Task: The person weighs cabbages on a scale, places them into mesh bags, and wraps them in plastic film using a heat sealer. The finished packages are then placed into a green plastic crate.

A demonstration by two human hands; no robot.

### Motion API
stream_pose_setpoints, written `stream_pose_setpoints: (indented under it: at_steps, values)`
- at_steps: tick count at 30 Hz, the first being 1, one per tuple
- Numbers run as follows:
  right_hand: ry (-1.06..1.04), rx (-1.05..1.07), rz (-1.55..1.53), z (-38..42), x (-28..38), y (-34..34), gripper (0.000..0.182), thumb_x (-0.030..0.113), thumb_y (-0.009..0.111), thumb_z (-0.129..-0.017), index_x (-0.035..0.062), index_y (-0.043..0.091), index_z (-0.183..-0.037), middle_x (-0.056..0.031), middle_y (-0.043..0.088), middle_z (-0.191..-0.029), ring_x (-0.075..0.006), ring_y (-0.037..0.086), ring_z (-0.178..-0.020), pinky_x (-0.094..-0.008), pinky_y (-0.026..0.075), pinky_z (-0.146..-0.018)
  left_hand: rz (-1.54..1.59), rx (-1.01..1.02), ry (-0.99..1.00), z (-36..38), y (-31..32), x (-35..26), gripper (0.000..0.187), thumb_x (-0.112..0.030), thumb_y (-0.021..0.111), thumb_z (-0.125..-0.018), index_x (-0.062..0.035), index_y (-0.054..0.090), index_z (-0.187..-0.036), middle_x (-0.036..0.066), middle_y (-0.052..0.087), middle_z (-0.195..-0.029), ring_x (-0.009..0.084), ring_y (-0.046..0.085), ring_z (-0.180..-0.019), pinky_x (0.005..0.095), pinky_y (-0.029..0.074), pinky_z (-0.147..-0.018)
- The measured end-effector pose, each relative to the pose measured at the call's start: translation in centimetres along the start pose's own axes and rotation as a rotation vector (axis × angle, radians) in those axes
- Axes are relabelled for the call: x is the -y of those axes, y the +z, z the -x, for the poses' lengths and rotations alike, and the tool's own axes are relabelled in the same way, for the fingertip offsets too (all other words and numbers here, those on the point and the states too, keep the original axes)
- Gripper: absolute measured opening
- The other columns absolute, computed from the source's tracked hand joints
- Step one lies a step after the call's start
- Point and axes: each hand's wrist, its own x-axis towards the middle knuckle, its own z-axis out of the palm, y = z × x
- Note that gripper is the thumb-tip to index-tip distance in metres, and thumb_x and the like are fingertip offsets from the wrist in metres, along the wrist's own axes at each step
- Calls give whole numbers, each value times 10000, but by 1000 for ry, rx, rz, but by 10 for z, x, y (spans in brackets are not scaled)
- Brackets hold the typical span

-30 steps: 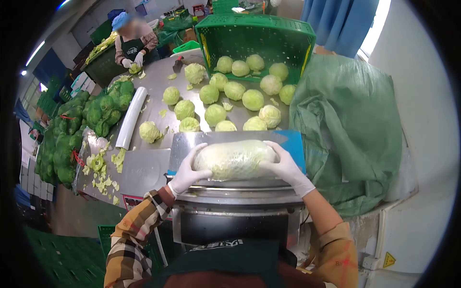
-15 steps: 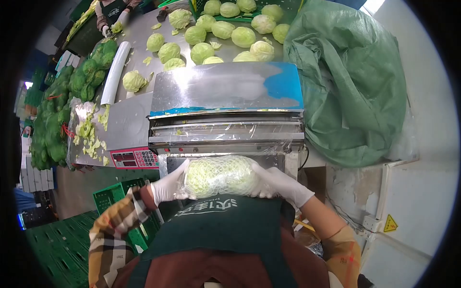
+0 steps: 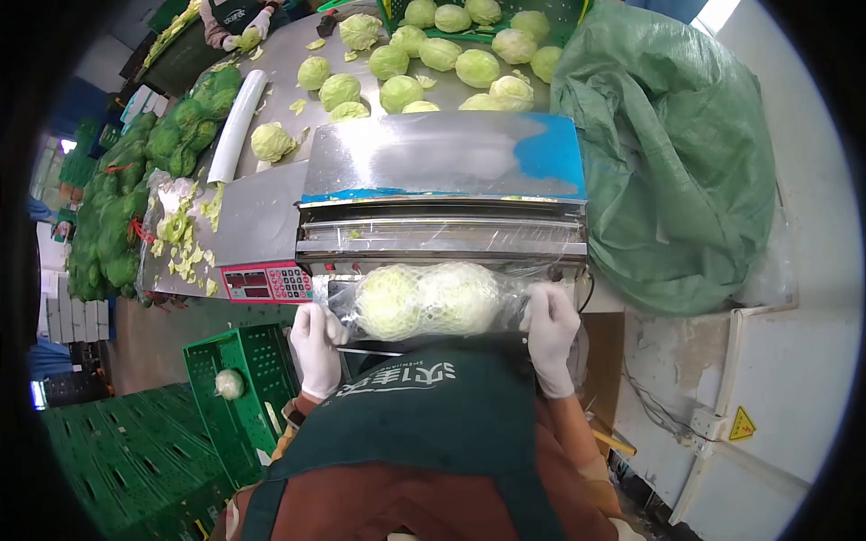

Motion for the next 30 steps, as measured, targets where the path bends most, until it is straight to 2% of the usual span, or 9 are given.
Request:
stream_pose_setpoints:
  at_steps: [3, 4, 7, 12, 16, 19, 23, 26, 30]
  values:
    - [-40, -119, -37, -8, 3, 10, 129, 116, 568, -981, 13, 620, -922, 36, 501, -606, -6, 413, -456, -187, 307, -388, 7, -308, 1, 4, 16, -23, 161, -74, 525, -979, -50, 512, -821, -15, 401, -622, 67, 409, -548, 247, 382, -525]
    - [-2, -84, -16, -4, 4, 10, 132, 126, 576, -978, 18, 625, -918, 37, 504, -607, -11, 416, -454, -184, 310, -393, -712, -236, 426, 2, -13, -12, 193, -96, 537, -982, -72, 498, -795, -33, 401, -627, 25, 355, -517, 206, 319, -457]
    - [94, -5, 19, 3, 3, 14, 144, 157, 610, -962, 27, 641, -907, 45, 505, -602, -15, 419, -453, -189, 317, -398, -55, -406, -12, 19, -58, -26, 201, -211, 549, -1003, -92, 558, -840, -68, 432, -622, 9, 320, -441, 199, 232, -381]
    - [73, 186, 241, -19, -35, 54, 139, 157, 662, -915, 27, 656, -866, -32, 576, -602, -68, 501, -475, -248, 389, -446, -422, -589, 141, -24, -109, 46, 244, -161, 597, -951, -25, 618, -749, -29, 558, -643, 55, 474, -553, 220, 365, -505]
    - [-386, 431, 349, -23, -54, 103, 111, 168, 638, -918, 66, 680, -930, -139, 657, -759, -213, 632, -633, -293, 491, -614, -600, -367, 229, -59, -81, 67, 213, -174, 621, -932, 15, 612, -834, 34, 612, -650, 63, 539, -602, 260, 460, -568]
    - [58, 588, -61, -17, -46, 126, 135, 119, 610, -936, -5, 659, -917, -11, 657, -779, -75, 584, -725, -238, 478, -664, -781, -307, 262, -70, -76, 67, 198, -183, 666, -905, 2, 632, -847, 2, 603, -639, 51, 527, -592, 258, 447, -547]
    - [233, 884, -80, -11, 4, 131, 146, 124, 666, -891, 21, 623, -797, 58, 584, -760, -27, 511, -739, -210, 424, -655, -217, -37, -43, -57, -72, 38, 159, -131, 632, -936, -24, 616, -819, -38, 569, -708, 36, 508, -614, 226, 424, -556]
    - [162, 1210, -87, -17, 52, 153, 139, 88, 716, -821, 46, 602, -752, 58, 533, -746, -32, 466, -699, -215, 389, -634, 186, 428, -344, -34, -44, -20, 307, -216, 553, -967, 8, 561, -1178, 144, 560, -1223, 232, 554, -1169, 338, 464, -986]
    - [-244, 1530, 442, 0, 119, 201, 129, 89, 751, -759, 54, 627, -772, 31, 532, -749, -89, 486, -703, -256, 402, -659, 220, 807, -562, -24, -55, -46, 489, -198, 541, -972, 0, 410, -1400, 139, 464, -1411, 204, 460, -1305, 347, 369, -1096]
